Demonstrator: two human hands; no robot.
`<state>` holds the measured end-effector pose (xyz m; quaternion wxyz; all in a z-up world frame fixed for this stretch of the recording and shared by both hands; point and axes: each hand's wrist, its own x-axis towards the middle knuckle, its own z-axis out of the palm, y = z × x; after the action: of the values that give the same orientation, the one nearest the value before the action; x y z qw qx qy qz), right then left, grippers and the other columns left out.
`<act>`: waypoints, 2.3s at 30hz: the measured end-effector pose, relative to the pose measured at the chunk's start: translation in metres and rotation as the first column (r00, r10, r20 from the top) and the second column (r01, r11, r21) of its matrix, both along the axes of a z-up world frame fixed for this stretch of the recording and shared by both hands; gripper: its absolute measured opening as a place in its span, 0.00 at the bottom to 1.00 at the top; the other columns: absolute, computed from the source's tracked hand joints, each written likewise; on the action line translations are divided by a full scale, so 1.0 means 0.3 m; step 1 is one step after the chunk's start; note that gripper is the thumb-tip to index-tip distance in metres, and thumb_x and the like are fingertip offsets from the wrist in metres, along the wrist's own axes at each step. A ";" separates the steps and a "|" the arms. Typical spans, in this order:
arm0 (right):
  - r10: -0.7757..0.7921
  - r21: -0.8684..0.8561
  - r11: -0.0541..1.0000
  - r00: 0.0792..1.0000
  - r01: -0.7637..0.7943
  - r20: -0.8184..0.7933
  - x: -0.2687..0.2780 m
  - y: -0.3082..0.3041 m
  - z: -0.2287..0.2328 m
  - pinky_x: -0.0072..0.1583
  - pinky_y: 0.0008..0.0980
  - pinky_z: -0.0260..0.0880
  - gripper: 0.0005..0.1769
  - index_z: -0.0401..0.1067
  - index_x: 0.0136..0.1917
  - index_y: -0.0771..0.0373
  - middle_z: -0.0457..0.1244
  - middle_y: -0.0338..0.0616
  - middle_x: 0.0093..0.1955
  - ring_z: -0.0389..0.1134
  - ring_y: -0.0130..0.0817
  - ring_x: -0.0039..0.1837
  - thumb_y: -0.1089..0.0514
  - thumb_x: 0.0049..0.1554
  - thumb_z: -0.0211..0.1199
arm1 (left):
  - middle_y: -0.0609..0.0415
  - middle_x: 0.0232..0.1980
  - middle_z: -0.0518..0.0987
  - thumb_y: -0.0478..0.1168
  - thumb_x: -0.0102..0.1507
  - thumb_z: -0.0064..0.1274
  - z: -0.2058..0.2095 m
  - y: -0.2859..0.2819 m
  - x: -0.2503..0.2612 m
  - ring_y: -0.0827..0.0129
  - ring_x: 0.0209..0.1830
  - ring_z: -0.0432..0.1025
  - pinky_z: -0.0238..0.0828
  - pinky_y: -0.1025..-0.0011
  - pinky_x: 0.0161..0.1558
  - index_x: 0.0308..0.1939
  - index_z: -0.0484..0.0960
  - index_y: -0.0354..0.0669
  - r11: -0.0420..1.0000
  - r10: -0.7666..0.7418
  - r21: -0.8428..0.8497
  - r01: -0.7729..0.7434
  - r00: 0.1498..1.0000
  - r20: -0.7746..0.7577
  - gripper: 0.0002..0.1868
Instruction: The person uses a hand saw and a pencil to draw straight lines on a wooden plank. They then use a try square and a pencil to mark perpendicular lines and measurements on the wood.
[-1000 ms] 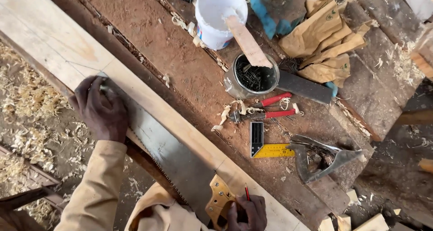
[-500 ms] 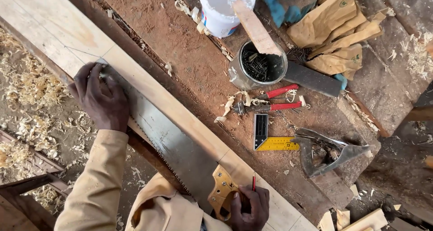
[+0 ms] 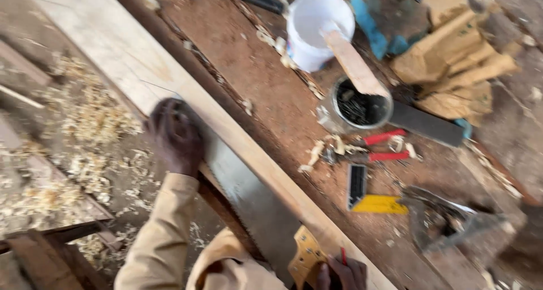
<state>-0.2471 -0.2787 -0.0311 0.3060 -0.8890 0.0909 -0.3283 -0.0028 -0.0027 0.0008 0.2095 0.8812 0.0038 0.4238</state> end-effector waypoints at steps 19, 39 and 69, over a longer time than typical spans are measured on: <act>-0.014 -0.065 0.998 0.963 -0.003 -0.270 -0.109 -0.102 -0.221 0.50 0.29 0.64 0.16 0.74 0.40 0.53 0.62 0.38 0.39 0.60 0.34 0.45 0.59 0.34 0.64 | 0.45 0.50 0.74 0.34 0.57 0.44 0.000 -0.013 0.002 0.58 0.50 0.67 0.55 0.59 0.53 0.46 0.76 0.35 0.985 0.069 -0.155 -0.079 0.995 -0.067 0.15; -0.003 0.043 0.999 0.983 0.011 -0.182 -0.061 -0.042 -0.107 0.50 0.28 0.64 0.11 0.73 0.39 0.57 0.62 0.42 0.39 0.61 0.33 0.45 0.61 0.39 0.63 | 0.50 0.46 0.74 0.30 0.50 0.48 0.010 -0.004 0.011 0.64 0.43 0.67 0.58 0.65 0.44 0.39 0.77 0.39 0.998 0.024 -0.057 -0.023 1.000 0.014 0.13; 0.041 0.087 0.996 0.992 -0.031 -0.119 -0.008 -0.004 0.006 0.47 0.31 0.64 0.08 0.72 0.38 0.60 0.62 0.43 0.37 0.60 0.36 0.42 0.63 0.42 0.61 | 0.47 0.50 0.73 0.29 0.53 0.45 0.076 -0.007 -0.014 0.58 0.40 0.67 0.59 0.66 0.47 0.41 0.77 0.33 0.998 -0.006 0.067 0.014 0.994 -0.113 0.13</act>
<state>-0.2494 -0.2800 -0.0293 0.3434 -0.8948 0.1071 -0.2644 -0.0070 -0.0048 0.0236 0.1810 0.9104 -0.0032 0.3721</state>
